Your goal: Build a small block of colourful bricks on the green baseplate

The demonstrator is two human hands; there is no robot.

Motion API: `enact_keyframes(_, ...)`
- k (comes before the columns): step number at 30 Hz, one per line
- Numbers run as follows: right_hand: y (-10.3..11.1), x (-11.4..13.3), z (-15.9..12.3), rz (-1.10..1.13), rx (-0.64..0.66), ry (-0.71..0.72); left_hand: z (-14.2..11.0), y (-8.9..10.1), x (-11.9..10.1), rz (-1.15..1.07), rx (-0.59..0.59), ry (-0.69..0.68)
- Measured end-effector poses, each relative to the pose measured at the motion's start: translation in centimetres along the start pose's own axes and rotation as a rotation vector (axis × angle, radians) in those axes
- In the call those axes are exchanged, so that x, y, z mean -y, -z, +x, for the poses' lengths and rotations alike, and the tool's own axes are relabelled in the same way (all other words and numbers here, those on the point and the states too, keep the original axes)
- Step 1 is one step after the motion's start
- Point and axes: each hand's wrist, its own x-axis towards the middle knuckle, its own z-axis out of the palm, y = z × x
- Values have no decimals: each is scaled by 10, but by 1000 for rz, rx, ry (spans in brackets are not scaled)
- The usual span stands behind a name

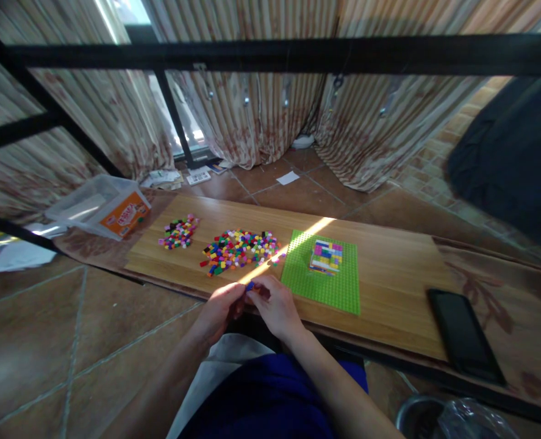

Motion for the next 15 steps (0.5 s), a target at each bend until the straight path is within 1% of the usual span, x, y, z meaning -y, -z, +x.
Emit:
enact_keyframes(3,7,-1,-2,2,-23,13,0,-8,-2,17,38,20)
enact_keyframes(8,22,-1,-7,34,-49,38,2,-23,-3,-53,134,83)
enact_keyframes(12,33,1,-13,-55,-87,82,2,-36,-2,-86,141,117)
enact_keyframes(15,38,-1,-16,-174,-109,132,2,-43,1,-86,155,125)
